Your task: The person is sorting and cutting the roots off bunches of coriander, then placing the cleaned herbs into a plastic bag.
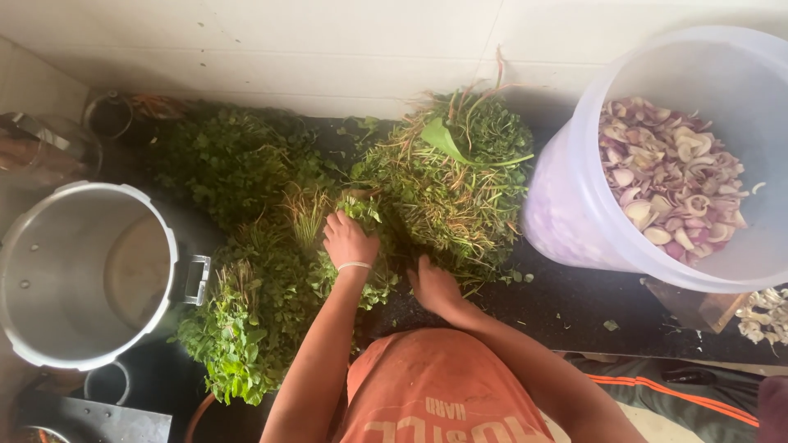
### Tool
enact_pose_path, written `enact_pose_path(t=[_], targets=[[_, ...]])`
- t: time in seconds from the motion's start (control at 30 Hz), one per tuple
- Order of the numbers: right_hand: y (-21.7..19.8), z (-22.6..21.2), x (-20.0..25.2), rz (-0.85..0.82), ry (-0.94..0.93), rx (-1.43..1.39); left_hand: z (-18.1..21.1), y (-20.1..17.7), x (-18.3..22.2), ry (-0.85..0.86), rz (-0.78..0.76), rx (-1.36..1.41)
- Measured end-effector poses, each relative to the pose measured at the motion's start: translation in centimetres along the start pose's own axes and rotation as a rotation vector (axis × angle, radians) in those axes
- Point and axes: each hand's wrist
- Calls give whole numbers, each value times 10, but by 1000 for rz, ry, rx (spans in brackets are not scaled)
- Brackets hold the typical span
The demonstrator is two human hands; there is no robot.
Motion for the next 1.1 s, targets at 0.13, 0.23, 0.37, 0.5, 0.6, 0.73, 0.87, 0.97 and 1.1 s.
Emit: enact_pose_path(t=[0.13,0.23,0.37,0.5,0.6,0.73,0.87,0.97,1.1], targets=[[-19,-9,11,-152,49,100,-4,4,-2,22,4,7],[-27,-1,25,-202,78,176,-17,15,-7,51,43,58],[-40,-3,36,-168,103,195,-37,17,-23,43,60,170],[-26,14,34,-165,170,129,-49,-30,-48,114,42,198],[-10,32,32,-140,151,79,-31,-115,-63,141,26,59],[-14,26,34,-169,195,49,-21,-210,-100,201,241,-383],[-35,-1,37,-239,263,-20,-34,-225,-95,218,421,-374],[-46,-8,39,-289,340,-117,-50,-172,-77,222,359,-212],[-49,-10,41,-306,379,-140,-79,-63,-37,-3,-217,-313]])
Point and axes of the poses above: each hand's wrist, its own x-axis away from the middle knuckle, its own y-axis out of the palm, z = x × y, and after that the axes turned 2 degrees about z, right-handed
